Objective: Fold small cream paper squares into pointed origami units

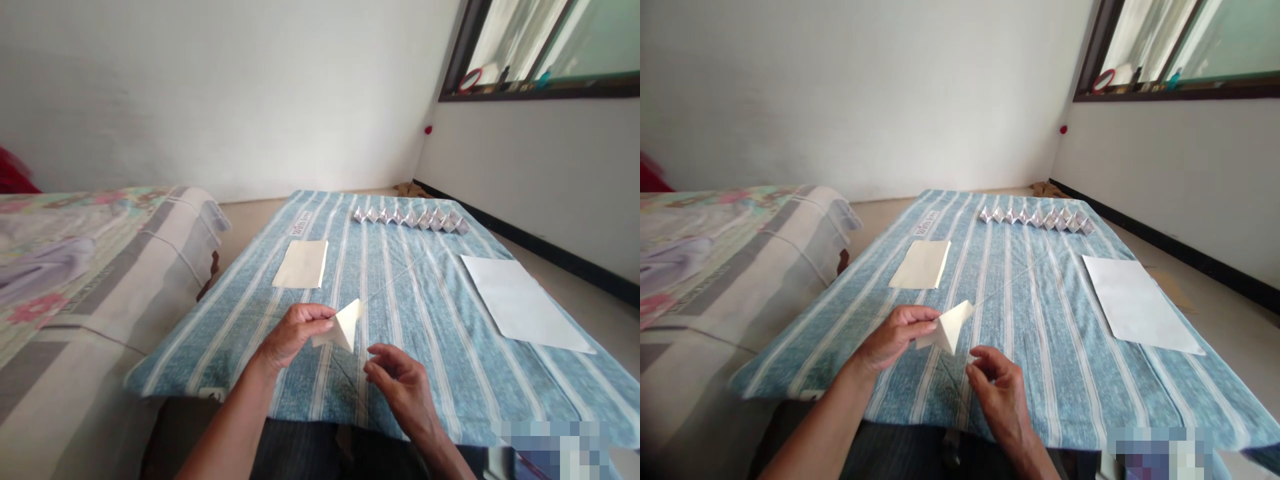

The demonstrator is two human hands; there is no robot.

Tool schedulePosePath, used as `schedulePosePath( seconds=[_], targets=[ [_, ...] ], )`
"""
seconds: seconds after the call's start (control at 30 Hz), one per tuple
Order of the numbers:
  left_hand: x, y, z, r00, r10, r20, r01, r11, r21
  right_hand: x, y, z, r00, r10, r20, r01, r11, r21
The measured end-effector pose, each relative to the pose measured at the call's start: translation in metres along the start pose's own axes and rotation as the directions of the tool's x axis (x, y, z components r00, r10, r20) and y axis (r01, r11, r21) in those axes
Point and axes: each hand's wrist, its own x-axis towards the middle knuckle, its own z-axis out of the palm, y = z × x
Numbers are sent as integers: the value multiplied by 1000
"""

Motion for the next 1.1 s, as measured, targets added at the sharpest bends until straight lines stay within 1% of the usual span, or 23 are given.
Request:
schedulePosePath(
  seconds=[0.1,0.23,0.37,0.5,0.73,0.87,0.97,1.1],
  targets=[
    [20,10,-7,999,2,52,-4,999,32,12,-1,0,1000,18,3,-18,999,39],
    [48,20,-11,994,0,107,-8,997,75,33,-11,0,999,43,-27,-40,993,112],
    [75,27,-11,987,-20,157,1,993,118,59,-22,-1,998,12,-57,-5,992,129],
    [100,30,-9,976,-49,214,19,990,139,94,-28,-4,997,-14,-78,27,987,160],
    [148,27,-11,957,-80,279,51,992,112,179,-36,-7,980,-4,-197,55,966,253],
    [175,21,-14,954,-90,287,70,994,79,221,-28,-9,961,-6,-276,79,964,253],
    [189,14,-17,956,-89,279,80,996,44,237,-16,-12,955,-2,-298,77,968,239],
    [198,4,-20,960,-98,262,106,994,-18,240,-5,-14,957,4,-289,65,972,227]
  ],
)
